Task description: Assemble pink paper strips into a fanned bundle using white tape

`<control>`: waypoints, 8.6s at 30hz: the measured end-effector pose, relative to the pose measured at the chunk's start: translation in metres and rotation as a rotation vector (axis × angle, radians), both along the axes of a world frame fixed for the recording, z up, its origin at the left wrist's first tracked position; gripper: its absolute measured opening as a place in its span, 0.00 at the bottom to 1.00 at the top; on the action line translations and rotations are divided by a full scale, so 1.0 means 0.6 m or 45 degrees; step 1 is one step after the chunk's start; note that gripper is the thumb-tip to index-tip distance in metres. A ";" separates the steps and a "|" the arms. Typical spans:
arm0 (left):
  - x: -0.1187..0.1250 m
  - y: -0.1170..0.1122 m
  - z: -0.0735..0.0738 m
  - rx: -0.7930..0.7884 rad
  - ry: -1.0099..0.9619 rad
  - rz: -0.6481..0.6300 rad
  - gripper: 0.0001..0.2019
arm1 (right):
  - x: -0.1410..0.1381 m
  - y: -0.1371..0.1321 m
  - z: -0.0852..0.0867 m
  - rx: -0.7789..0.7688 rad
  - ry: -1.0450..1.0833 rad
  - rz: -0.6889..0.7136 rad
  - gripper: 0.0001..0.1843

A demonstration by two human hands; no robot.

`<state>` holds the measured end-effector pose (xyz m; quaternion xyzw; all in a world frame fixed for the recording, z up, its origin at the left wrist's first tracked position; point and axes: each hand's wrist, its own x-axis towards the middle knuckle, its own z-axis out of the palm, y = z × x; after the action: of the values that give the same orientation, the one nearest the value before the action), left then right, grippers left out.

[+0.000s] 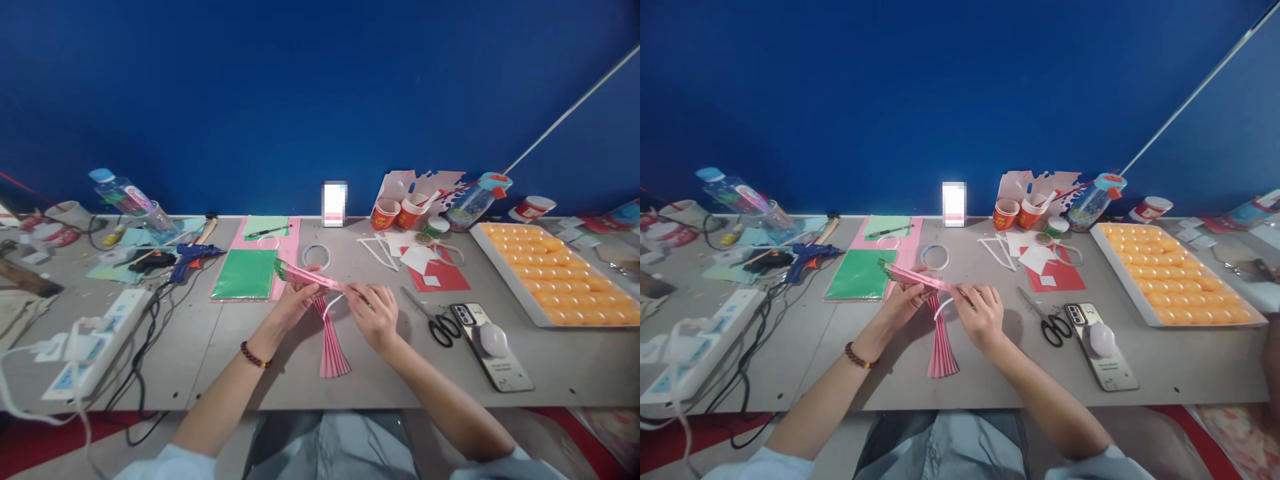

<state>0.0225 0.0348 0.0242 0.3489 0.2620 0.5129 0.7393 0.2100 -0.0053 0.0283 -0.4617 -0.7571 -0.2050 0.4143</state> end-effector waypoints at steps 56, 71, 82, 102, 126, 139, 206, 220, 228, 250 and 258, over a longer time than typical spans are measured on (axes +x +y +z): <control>0.013 -0.013 -0.003 -0.103 0.297 0.001 0.10 | -0.003 0.009 0.009 -1.737 1.315 0.635 0.20; 0.031 -0.015 -0.002 -0.092 0.242 0.148 0.13 | -0.011 0.007 0.010 -1.840 1.341 0.596 0.22; 0.031 -0.019 0.005 0.012 0.337 0.290 0.18 | -0.015 0.000 0.000 -1.885 1.166 0.607 0.13; 0.028 -0.017 -0.005 -0.053 0.352 0.134 0.15 | -0.022 0.002 -0.007 -1.788 1.256 0.661 0.25; 0.021 -0.013 0.002 0.046 0.438 0.127 0.16 | -0.025 -0.001 -0.005 -1.788 1.319 0.769 0.25; 0.014 -0.003 0.005 0.162 0.476 0.338 0.17 | -0.030 -0.002 -0.002 -1.964 1.405 0.837 0.26; 0.008 -0.005 0.006 0.108 0.584 -0.009 0.12 | -0.023 0.003 -0.009 -1.532 0.988 0.563 0.17; 0.000 0.009 0.016 0.059 0.525 0.282 0.12 | -0.022 0.007 -0.020 -1.577 1.007 0.570 0.16; 0.005 0.010 0.002 -0.076 0.457 0.366 0.14 | -0.025 0.001 0.002 -1.652 0.968 0.665 0.19; 0.009 0.002 0.009 0.006 0.547 0.276 0.13 | -0.012 0.015 -0.009 -1.580 1.238 0.650 0.26; 0.009 0.005 0.003 0.041 0.596 0.347 0.13 | -0.015 0.011 -0.026 -1.616 1.192 0.667 0.21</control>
<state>0.0280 0.0377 0.0260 0.4313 0.4622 0.5172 0.5769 0.2010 0.0012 0.0128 -0.4538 -0.5611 0.5776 0.3816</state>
